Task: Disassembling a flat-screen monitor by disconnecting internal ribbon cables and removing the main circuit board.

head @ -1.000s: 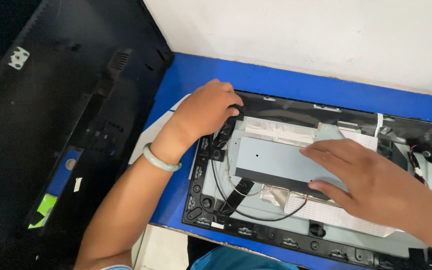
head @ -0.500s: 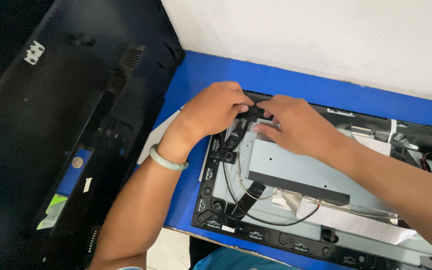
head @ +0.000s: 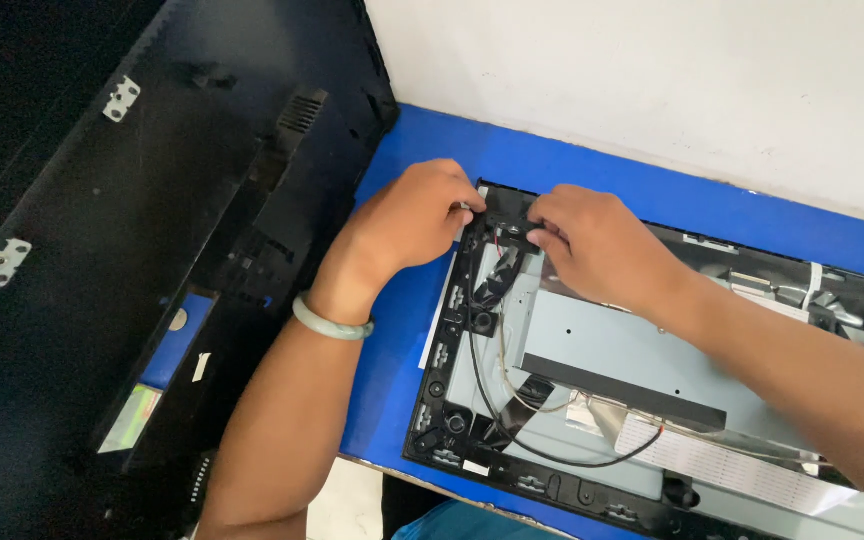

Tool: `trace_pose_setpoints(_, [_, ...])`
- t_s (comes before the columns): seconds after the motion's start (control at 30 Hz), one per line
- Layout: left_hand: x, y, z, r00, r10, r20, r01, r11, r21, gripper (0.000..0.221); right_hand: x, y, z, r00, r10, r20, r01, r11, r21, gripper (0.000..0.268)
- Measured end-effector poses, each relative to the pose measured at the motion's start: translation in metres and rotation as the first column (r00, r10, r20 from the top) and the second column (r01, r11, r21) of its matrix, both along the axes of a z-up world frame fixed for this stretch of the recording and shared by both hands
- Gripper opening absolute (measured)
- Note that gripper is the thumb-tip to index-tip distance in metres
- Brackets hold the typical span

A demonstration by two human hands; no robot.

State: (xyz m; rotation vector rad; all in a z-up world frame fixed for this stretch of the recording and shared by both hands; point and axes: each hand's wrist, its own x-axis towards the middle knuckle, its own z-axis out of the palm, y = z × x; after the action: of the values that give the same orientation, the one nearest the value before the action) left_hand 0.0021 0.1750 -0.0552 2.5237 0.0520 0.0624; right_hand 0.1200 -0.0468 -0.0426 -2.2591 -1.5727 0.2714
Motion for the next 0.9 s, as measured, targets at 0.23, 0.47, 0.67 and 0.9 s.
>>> trace_pose_setpoints(0.23, [-0.004,-0.003,0.005,0.998,0.033,-0.055,-0.033,0.999,-0.001,0.021,-0.001,-0.002,-0.002,0.999,0.033,0.037,-0.036,0.997,0.063,0.015])
trace_pose_setpoints(0.47, [-0.007,-0.003,0.011,0.996,0.072,-0.043,-0.073,0.997,-0.019,0.024,0.003,0.001,-0.003,0.997,0.020,0.080,-0.010,0.992,-0.123,0.021])
trace_pose_setpoints(0.67, [-0.006,-0.003,0.007,0.997,0.066,-0.048,-0.066,0.998,-0.004,0.024,0.004,0.000,-0.004,0.999,0.028,0.045,-0.022,0.991,-0.132,0.024])
trace_pose_setpoints(0.9, [-0.008,-0.005,0.009,0.998,0.052,-0.033,-0.051,0.998,0.026,0.027,0.008,-0.001,-0.016,0.987,0.066,0.149,-0.041,0.985,-0.168,0.024])
